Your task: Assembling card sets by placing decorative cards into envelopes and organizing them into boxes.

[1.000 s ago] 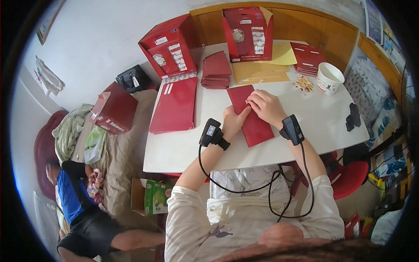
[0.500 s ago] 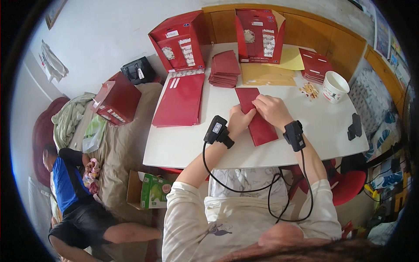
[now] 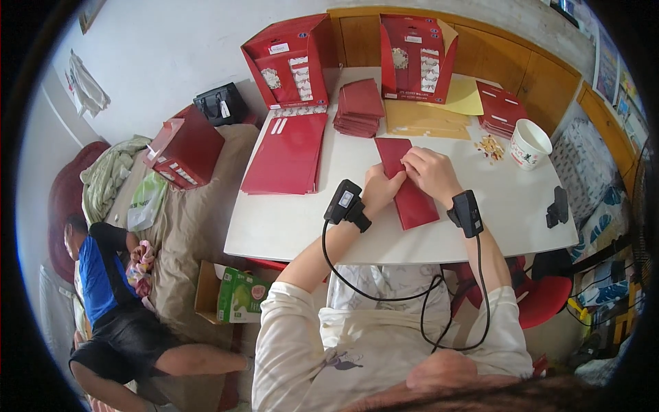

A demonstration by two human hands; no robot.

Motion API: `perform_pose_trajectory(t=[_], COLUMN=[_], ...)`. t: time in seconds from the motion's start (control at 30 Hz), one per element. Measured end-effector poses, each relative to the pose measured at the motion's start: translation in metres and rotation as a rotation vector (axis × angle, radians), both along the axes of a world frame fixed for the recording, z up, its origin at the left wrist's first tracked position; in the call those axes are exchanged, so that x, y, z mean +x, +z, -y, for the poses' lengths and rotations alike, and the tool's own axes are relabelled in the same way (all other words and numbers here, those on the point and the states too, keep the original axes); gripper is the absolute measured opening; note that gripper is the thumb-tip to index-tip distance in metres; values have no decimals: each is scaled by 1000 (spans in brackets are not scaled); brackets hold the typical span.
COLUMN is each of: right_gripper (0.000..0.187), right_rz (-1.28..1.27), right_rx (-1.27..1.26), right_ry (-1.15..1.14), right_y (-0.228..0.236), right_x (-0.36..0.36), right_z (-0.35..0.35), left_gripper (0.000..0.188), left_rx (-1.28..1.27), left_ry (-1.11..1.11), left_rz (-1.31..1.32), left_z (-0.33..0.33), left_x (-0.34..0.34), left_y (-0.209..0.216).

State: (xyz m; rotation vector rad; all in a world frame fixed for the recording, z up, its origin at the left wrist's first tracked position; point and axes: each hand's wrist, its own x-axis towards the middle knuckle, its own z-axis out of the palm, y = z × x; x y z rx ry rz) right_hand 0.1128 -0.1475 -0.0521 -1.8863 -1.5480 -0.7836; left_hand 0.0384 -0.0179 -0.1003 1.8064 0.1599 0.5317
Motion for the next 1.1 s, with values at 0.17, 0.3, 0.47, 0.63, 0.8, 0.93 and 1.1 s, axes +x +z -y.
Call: perform_pose_trajectory(t=[0.17, 0.3, 0.47, 0.63, 0.8, 0.93, 1.1], right_gripper=[8, 7, 8, 10, 13, 13, 10], right_rz=[-155, -342, -426, -384, -426, -444, -331], right_rx=[84, 181, 236, 73, 124, 163, 275], right_ry=[-31, -12, -259, -560, -597, -608, -696], right_y=[-1, -4, 0, -16, -37, -40, -33], right_x=[5, 14, 71, 141, 168, 166, 166], right_z=[4, 2, 48, 102, 131, 132, 136], left_gripper=[25, 26, 26, 28, 29, 27, 27], left_rx=[-9, -17, -103, -90, -100, -113, -130], left_ry=[-12, -17, -35, -48, -97, -110, -131], left_rz=[23, -18, -13, -32, -40, 0, -13], left_z=[8, 3, 9, 7, 16, 15, 18], left_x=[-4, -4, -1, -5, -5, -7, -6], left_y=[9, 1, 7, 6, 5, 2, 6])
